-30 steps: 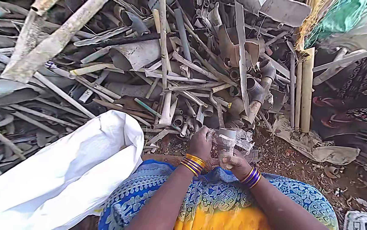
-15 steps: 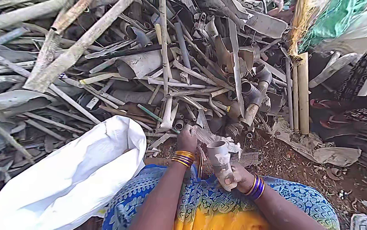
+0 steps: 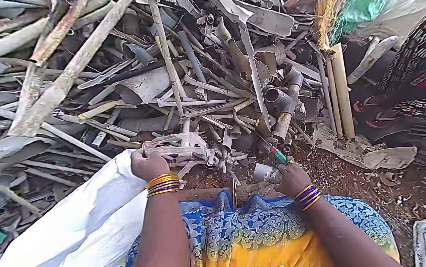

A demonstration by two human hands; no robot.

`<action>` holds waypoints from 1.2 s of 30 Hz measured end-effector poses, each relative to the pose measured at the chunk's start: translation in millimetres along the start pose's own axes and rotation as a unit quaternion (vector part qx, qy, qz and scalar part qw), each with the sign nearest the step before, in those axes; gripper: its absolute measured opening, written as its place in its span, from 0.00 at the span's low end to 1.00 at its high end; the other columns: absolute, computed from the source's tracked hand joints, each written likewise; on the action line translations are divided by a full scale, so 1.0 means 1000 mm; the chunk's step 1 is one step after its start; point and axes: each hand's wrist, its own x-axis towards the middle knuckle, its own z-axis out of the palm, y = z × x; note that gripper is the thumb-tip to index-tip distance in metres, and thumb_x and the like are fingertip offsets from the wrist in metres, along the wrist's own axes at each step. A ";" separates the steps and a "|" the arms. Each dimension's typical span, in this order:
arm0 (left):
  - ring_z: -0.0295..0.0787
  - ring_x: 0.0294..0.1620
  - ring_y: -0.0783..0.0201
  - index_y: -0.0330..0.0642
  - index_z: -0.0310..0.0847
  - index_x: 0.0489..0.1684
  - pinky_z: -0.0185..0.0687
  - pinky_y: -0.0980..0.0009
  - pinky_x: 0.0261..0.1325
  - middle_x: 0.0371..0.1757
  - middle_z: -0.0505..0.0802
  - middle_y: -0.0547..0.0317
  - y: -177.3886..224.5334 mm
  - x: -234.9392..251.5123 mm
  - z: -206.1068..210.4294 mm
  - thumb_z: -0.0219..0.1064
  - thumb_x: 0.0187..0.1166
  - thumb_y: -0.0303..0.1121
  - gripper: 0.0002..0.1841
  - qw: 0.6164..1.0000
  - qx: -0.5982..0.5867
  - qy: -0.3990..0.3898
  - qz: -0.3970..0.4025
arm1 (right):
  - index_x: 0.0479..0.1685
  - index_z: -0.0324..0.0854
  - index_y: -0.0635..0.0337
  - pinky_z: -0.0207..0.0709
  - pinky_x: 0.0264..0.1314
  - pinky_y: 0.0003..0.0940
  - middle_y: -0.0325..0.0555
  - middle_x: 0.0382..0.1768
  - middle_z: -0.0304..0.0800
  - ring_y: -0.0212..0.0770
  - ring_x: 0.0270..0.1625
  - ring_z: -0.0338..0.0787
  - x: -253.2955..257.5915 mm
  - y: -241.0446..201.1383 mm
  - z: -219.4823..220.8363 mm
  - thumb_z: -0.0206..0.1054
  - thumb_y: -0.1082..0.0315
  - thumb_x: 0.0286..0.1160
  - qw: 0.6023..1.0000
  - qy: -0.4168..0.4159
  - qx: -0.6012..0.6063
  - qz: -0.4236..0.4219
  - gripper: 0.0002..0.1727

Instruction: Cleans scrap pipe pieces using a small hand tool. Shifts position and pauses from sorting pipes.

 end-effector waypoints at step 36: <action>0.76 0.81 0.40 0.32 0.66 0.85 0.66 0.46 0.83 0.82 0.76 0.35 0.021 -0.153 0.048 0.56 0.90 0.31 0.25 0.653 0.428 -0.552 0.294 | 0.71 0.76 0.71 0.72 0.73 0.58 0.67 0.66 0.82 0.59 0.69 0.83 0.053 0.005 0.037 0.77 0.47 0.71 0.942 -0.062 0.328 0.031 0.39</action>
